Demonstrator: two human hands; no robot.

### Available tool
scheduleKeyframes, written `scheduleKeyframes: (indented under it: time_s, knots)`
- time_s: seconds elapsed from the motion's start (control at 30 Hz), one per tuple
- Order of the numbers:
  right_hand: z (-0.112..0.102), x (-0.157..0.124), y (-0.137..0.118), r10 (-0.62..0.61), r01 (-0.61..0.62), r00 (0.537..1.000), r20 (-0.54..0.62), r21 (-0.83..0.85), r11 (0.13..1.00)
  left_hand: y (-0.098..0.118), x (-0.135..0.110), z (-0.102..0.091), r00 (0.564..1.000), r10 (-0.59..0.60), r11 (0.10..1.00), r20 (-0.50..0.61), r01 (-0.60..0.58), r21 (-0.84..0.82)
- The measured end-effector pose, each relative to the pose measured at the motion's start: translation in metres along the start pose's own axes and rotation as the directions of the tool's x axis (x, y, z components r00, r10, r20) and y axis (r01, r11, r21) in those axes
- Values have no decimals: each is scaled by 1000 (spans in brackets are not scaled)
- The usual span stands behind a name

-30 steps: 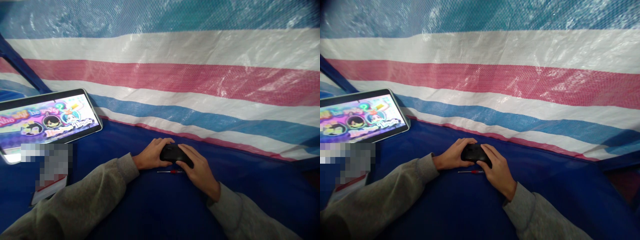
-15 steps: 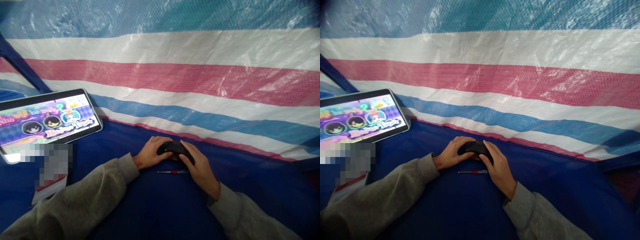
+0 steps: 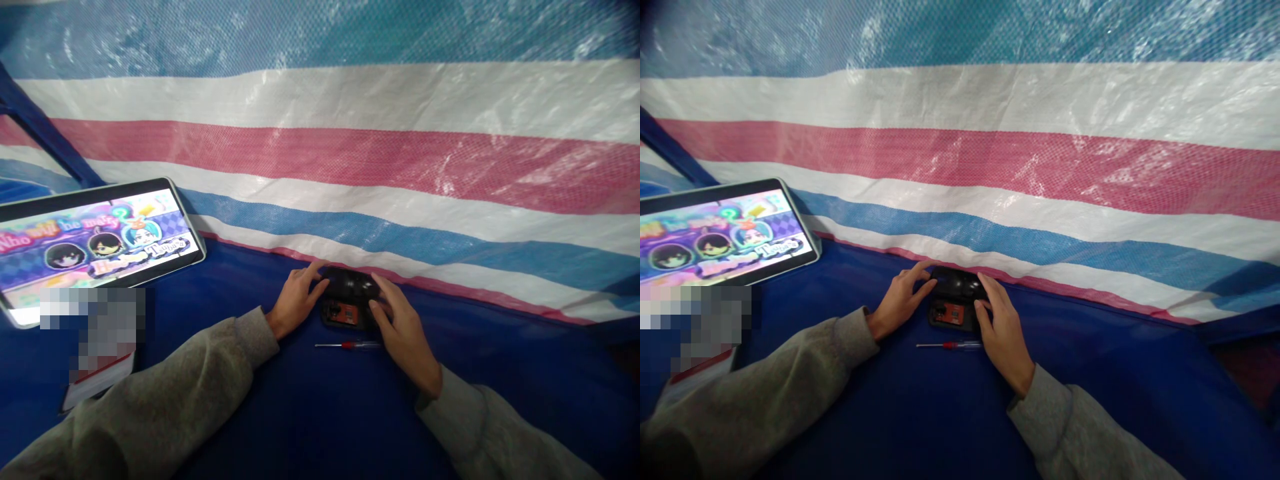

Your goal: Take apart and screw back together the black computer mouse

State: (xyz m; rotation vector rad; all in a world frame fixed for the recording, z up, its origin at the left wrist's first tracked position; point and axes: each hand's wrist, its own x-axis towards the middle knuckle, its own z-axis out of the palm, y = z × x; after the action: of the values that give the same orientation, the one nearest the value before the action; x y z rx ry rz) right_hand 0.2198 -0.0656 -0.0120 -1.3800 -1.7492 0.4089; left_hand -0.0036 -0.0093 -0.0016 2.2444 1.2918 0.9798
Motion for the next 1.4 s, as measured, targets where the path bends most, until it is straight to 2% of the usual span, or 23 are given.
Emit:
scheduleKeyframes:
  time_s: [0.27, 0.4, 0.5, 0.57, 0.87, 1.0, 1.1, 1.17, 1.4]
  knots:
    - [0, -1, -1, -11, 12, 1000, 13, -92, 996, 2, 0, 2, 1000, -12, 990, -9, 14, 143]
    - [1, -2, 2, -12, 12, 1000, 7, -104, 995, 11, -4, -2, 995, 80, 982, -58, -69, 173]
    - [1, -3, 2, -22, 22, 1000, 2, -105, 994, 15, -7, -5, 968, 248, 956, 37, -251, 150]
    - [0, -3, 2, -24, 24, 1000, -1, -109, 994, 16, -8, -5, 946, 312, 936, 94, -323, 141]
    - [-2, -2, -4, -64, 57, 997, -54, -115, 992, 15, -7, -6, 922, 347, 920, 170, -370, 126]
    - [-5, -3, -10, -118, 110, 990, -71, -110, 988, 11, -7, -4, 920, 376, 914, 109, -388, 123]
    - [-5, -5, -14, -171, 167, 985, -26, -112, 980, 7, -6, -2, 916, 399, 909, 31, -400, 119]
    - [-4, -5, -16, -197, 194, 980, -11, -122, 973, 6, -7, -1, 904, 427, 900, 16, -427, 90]
    - [-3, -6, -18, -164, 156, 984, -71, -113, 981, 8, -9, -2, 902, 432, 901, 13, -431, -54]
